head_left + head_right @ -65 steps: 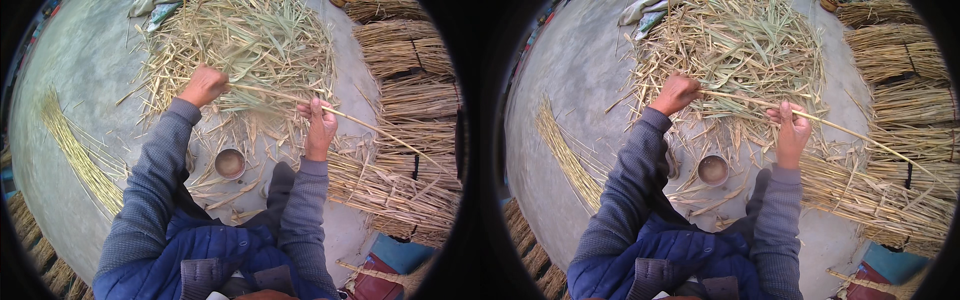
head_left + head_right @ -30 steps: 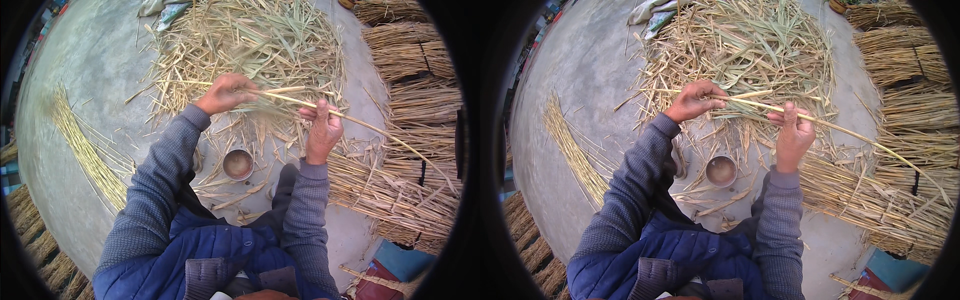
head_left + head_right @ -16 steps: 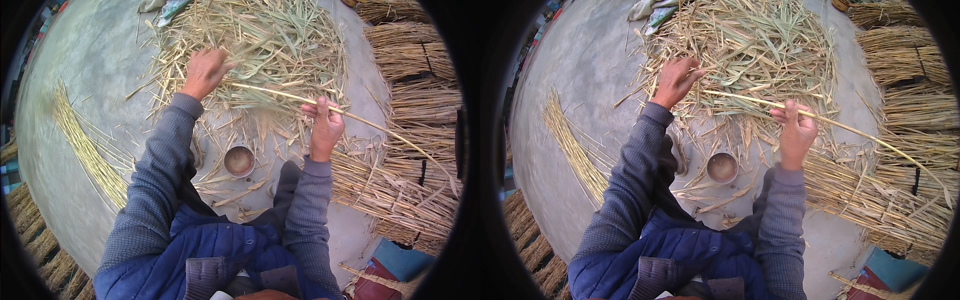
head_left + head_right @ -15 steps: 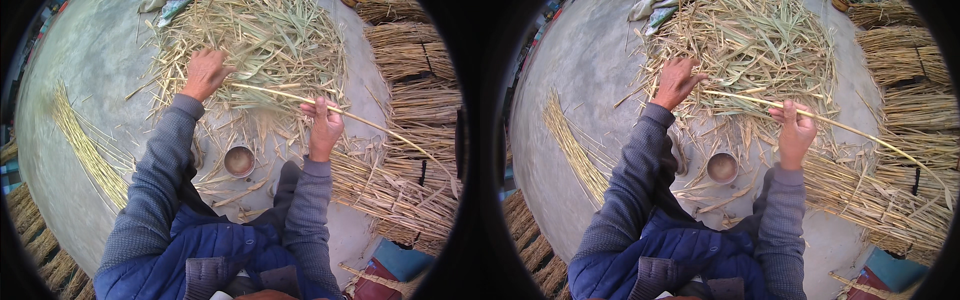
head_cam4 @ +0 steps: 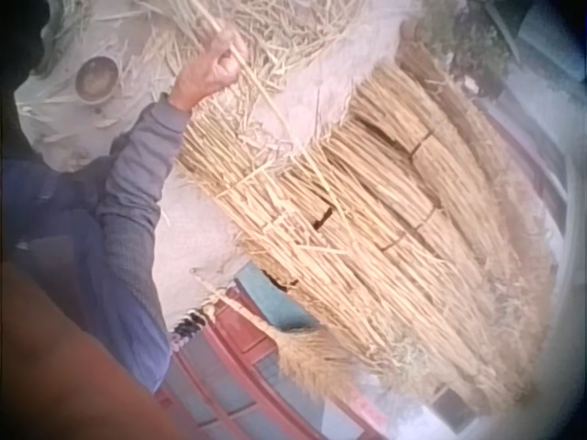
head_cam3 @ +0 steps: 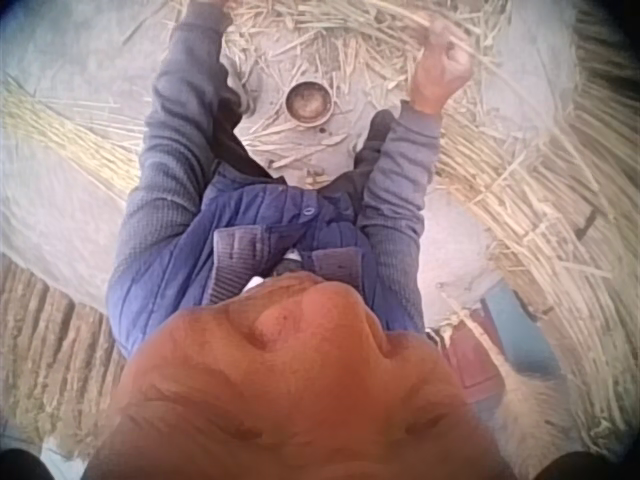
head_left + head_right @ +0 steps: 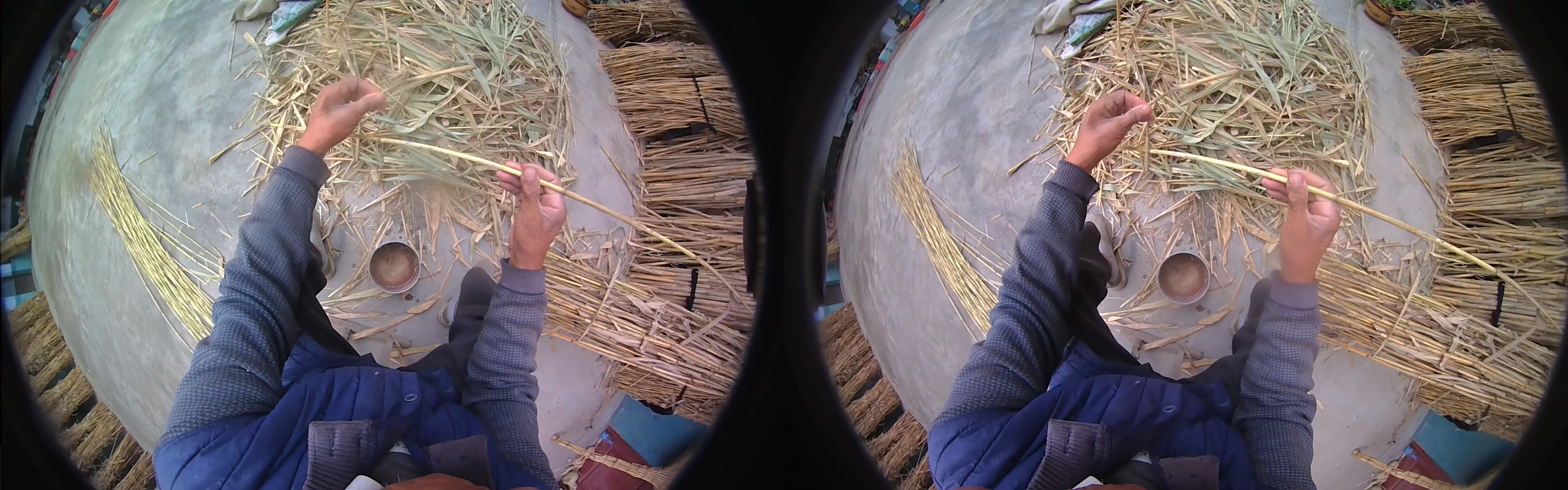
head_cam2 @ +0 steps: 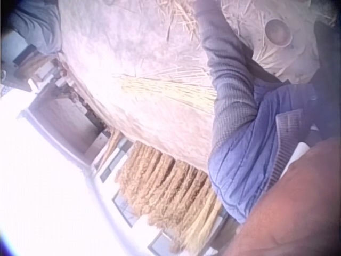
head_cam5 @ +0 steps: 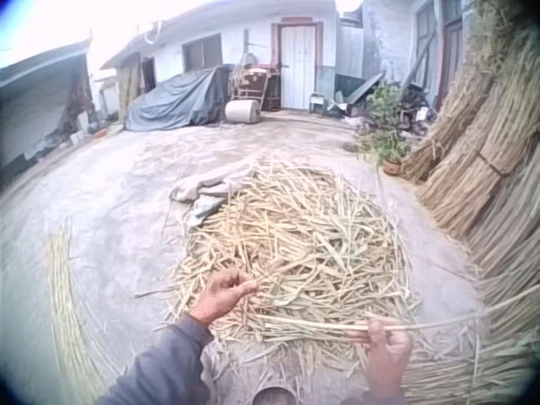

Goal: The person sits on the floor and repeatedly strips the fibrous material from long palm leaves by hand. They pull the fibers off each leaf and place the cleaned stems into a growing pile on the right side of the frame.

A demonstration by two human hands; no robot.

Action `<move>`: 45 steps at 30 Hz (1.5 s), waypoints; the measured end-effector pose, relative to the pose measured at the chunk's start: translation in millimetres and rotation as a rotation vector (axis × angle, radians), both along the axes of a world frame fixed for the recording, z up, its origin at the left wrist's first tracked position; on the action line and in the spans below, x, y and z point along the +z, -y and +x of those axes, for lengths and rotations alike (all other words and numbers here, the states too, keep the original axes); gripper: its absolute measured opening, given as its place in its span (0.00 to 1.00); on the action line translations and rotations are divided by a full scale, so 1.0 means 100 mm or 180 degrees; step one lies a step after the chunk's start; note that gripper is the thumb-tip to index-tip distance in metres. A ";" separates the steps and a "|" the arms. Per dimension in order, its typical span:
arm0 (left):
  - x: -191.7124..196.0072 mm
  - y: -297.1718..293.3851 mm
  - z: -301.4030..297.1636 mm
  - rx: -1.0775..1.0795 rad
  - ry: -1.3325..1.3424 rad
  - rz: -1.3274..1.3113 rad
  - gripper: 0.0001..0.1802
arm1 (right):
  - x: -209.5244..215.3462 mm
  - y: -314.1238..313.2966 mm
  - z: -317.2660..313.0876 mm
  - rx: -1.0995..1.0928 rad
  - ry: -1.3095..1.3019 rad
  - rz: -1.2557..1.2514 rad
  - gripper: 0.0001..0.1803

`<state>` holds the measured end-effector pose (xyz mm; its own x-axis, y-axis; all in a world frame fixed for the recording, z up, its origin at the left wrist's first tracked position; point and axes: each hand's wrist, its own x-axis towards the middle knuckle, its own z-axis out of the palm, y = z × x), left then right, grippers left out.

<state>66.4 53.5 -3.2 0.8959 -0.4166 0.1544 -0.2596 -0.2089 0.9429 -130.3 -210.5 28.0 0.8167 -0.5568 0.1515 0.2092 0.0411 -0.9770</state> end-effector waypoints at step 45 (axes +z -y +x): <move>0.08 0.18 -0.24 0.0062 -0.0518 -0.0497 0.08 | -0.17 0.12 0.05 -0.0311 -0.0754 0.0587 0.19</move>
<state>42.6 35.7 4.8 0.9219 -0.3813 0.0684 -0.0987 -0.0604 0.9933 -125.7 -222.8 10.5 0.7585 -0.6347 -0.1476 -0.0118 0.2131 -0.9769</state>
